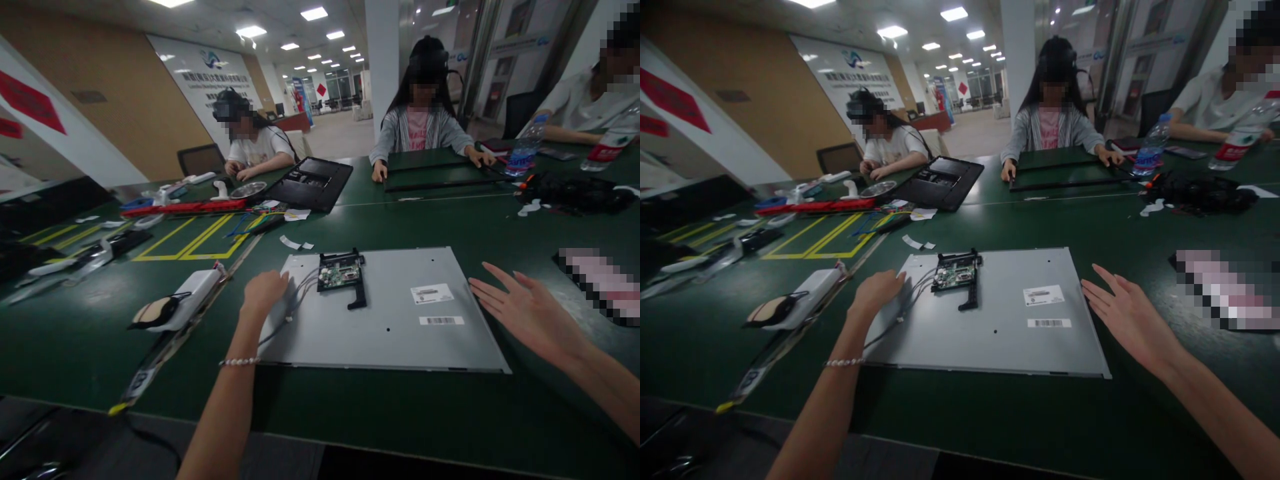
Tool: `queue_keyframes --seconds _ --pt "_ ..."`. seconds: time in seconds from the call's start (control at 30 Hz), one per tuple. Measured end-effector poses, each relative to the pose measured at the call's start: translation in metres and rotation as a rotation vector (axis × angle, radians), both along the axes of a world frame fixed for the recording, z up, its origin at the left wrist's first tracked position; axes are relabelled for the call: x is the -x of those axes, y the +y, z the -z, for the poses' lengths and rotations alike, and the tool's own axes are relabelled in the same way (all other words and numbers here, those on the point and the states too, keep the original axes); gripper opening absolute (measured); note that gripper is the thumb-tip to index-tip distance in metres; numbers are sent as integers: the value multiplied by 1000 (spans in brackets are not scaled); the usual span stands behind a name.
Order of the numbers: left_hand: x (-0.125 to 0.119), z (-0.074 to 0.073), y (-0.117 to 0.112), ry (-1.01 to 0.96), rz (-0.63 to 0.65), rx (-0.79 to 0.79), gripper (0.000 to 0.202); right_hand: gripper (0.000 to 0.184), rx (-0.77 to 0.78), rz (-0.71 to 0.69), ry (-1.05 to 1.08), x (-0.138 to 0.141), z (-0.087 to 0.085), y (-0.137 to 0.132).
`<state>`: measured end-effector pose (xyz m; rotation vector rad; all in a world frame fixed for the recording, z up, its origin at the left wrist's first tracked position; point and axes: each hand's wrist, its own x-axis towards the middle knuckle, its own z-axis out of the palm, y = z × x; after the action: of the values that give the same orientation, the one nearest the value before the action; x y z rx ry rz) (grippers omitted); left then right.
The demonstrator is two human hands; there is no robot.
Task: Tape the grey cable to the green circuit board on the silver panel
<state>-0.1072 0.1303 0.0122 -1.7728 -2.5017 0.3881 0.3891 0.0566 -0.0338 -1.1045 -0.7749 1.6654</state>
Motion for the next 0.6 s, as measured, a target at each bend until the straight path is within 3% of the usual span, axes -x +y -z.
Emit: queue_keyframes --seconds 0.4,0.6 --pt "-32 -2 4 -34 185 23 64 66 -13 165 -147 -59 20 3" --pt "-56 0 2 -77 276 -2 61 68 -67 215 -383 -79 33 4"
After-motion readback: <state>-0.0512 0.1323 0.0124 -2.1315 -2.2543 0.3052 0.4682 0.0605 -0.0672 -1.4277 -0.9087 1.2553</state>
